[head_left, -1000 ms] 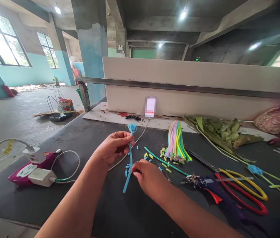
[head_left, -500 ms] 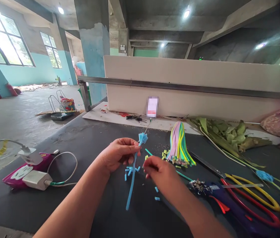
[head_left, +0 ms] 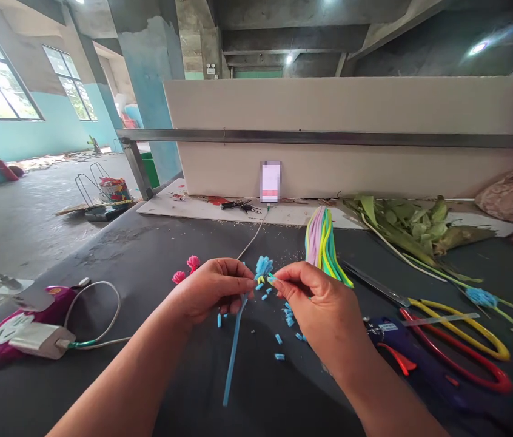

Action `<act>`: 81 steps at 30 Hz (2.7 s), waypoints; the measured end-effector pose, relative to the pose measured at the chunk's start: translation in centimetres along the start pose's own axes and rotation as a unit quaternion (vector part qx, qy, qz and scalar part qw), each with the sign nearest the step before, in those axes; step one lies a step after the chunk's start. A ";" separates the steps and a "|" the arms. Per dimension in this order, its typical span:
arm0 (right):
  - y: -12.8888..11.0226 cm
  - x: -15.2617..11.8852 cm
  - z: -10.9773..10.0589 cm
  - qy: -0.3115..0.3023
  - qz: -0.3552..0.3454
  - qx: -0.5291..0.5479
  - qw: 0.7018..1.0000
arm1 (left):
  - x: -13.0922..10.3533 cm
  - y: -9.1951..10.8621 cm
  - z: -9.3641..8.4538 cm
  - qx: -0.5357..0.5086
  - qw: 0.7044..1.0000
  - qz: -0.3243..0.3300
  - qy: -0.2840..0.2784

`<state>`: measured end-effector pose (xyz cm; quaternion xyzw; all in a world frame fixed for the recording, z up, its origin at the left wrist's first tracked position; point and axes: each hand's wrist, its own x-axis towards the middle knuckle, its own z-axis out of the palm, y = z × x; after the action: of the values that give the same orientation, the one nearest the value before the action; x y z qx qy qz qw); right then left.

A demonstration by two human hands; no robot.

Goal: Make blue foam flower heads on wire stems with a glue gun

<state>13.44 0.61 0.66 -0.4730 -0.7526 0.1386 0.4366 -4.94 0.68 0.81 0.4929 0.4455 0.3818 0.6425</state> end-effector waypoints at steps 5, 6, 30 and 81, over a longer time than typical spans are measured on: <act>0.3 0.2 -0.1 0.041 -0.117 -0.061 0.990 | -0.1 0.0 0.2 0.018 1.000 0.001 0.005; 0.5 0.2 -0.1 0.044 -0.137 -0.067 0.987 | -0.1 0.0 0.2 0.020 1.000 0.000 0.007; 0.8 1.0 0.2 0.022 -0.170 -0.114 0.979 | 0.1 -0.9 0.1 0.054 0.999 -0.003 0.006; 1.4 0.8 0.8 -0.096 0.173 0.429 0.881 | 0.4 -1.2 0.3 -0.044 0.999 0.027 -0.005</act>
<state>13.48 2.21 -0.29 -0.3467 -0.5634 0.5662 0.4918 -4.45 0.74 -0.39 0.4779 0.4114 0.4160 0.6552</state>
